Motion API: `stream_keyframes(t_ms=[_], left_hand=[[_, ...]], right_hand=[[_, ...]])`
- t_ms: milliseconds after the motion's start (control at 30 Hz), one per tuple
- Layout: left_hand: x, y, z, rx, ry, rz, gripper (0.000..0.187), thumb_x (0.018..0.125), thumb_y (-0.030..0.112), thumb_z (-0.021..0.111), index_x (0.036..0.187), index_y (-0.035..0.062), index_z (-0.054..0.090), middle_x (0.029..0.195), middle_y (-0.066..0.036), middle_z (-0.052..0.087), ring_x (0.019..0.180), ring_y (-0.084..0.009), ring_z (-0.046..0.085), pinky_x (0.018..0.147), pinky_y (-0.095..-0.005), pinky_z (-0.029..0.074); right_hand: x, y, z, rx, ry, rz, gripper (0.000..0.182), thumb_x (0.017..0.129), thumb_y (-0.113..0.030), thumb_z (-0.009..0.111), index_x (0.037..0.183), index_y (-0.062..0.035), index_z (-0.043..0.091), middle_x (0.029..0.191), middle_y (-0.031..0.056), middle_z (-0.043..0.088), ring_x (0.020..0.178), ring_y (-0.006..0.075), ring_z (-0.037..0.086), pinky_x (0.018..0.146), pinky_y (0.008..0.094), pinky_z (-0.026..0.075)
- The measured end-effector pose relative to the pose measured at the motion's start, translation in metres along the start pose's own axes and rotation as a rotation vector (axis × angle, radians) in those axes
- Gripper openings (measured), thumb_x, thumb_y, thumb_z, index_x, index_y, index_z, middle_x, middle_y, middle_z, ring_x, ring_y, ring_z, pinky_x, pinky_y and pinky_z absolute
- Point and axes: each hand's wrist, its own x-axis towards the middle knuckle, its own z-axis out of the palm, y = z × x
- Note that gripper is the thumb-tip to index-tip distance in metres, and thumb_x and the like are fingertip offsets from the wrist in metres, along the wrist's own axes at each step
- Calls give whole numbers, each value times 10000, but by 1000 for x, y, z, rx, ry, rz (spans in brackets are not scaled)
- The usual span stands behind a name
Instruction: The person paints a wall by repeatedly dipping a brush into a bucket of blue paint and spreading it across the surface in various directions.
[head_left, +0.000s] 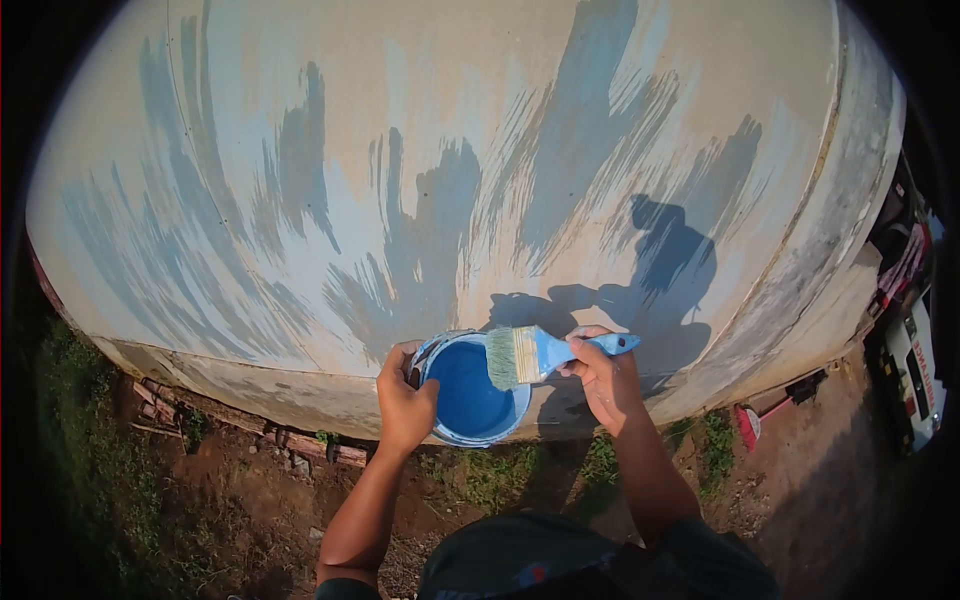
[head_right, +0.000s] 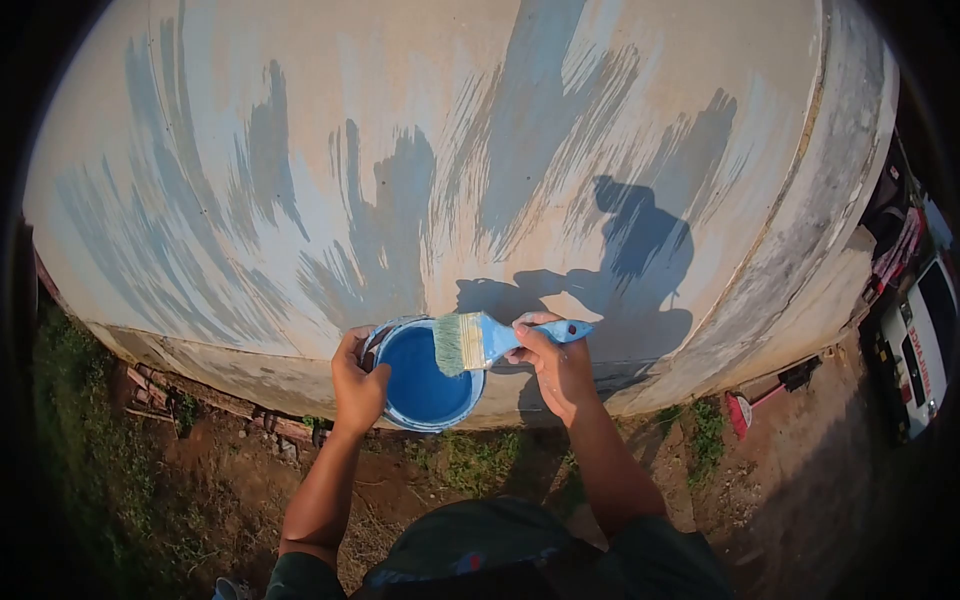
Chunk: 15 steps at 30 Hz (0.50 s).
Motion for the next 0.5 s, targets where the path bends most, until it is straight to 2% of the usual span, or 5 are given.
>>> stream_keyframes(t_ms=[100,167,267,333,500], left_hand=[[6,-1,13,26,-4,-15,421,773,-162,550,1172,-48,623,1038,-92,693,877,-82,611,776,-228,482],[11,-6,24,62,-4,-14,419,769,-154,554,1168,-48,625,1034,-84,693,853,-80,603,763,-223,477],[19,-14,39,39,-3,-37,433,758,-154,552,1171,-49,626,1046,-87,693,848,-82,604,764,-225,477],[23,-23,43,51,-29,-69,439,754,-155,550,1175,-53,624,1052,-91,693,850,-83,605,766,-227,477],[49,-40,33,-72,-109,-49,453,748,-163,531,1186,-77,613,1103,-129,708,970,-149,685,881,-265,529]], right_hand=[[15,5,-28,160,119,-9,226,970,-135,764,1125,12,689,964,99,728,831,199,694,719,366,577],[19,25,-57,377,238,131,211,995,-185,731,1142,-40,690,1050,89,738,867,173,697,737,296,582],[22,56,-89,527,314,154,180,997,-161,732,1130,-54,676,1099,88,745,970,176,720,806,297,623],[20,66,-96,626,366,93,167,1004,-115,714,1143,-52,645,1104,96,740,1037,217,735,927,318,642],[43,62,-64,466,571,-173,177,1026,-100,675,1183,-30,630,1133,101,713,1037,210,730,947,324,637]])
